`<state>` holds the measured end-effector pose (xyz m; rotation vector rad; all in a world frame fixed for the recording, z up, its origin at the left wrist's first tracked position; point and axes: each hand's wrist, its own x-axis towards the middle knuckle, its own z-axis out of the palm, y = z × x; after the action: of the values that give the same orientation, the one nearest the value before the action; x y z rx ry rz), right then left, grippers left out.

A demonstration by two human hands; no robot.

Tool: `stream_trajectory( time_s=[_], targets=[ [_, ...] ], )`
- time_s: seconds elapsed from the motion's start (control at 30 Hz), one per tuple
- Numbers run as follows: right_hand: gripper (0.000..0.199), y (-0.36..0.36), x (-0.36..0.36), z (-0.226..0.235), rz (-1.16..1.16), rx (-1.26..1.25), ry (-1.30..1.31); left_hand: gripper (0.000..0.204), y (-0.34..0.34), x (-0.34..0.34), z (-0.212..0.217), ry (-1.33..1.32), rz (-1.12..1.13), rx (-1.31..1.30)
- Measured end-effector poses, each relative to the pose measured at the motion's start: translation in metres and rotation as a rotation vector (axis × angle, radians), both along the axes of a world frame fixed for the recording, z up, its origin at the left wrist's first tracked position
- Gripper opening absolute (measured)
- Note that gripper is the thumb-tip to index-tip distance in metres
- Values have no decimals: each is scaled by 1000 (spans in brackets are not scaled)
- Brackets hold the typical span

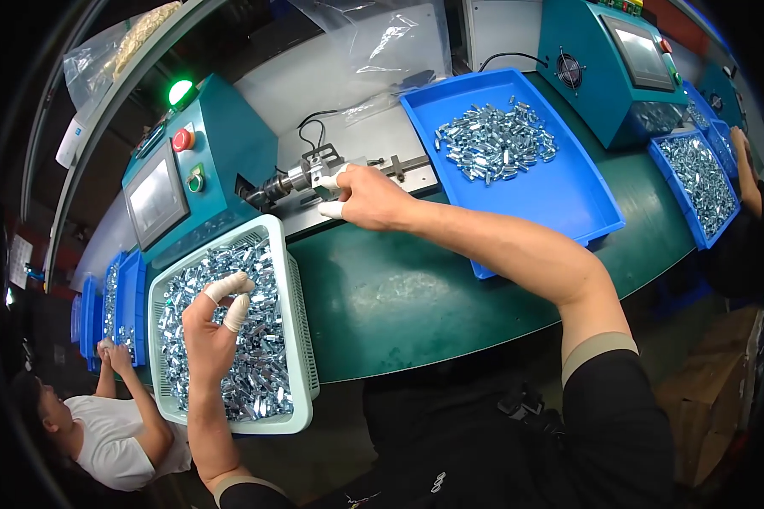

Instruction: Placing small metal hardware parts from a tray into a machine for processing one by one.

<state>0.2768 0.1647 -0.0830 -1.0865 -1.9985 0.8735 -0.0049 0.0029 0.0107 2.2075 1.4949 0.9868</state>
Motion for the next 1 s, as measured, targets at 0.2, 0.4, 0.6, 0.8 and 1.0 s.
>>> stream_trajectory(
  time_s=[0.2,0.4,0.6,0.8,1.0],
  targets=[
    [49,-3,-3,-19,12,44,160,28,-1,0,-1,22,-18,-36],
    [50,-10,0,-11,6,84,141,28,-3,-6,1,30,10,-22],
    [44,-12,2,-14,-81,63,104,28,-2,-5,4,13,22,-40],
    [44,-14,2,-14,-128,21,125,29,-4,-7,4,14,5,-17],
    [55,-15,0,-16,-73,23,140,30,-7,-7,6,17,4,-14]
  ],
)
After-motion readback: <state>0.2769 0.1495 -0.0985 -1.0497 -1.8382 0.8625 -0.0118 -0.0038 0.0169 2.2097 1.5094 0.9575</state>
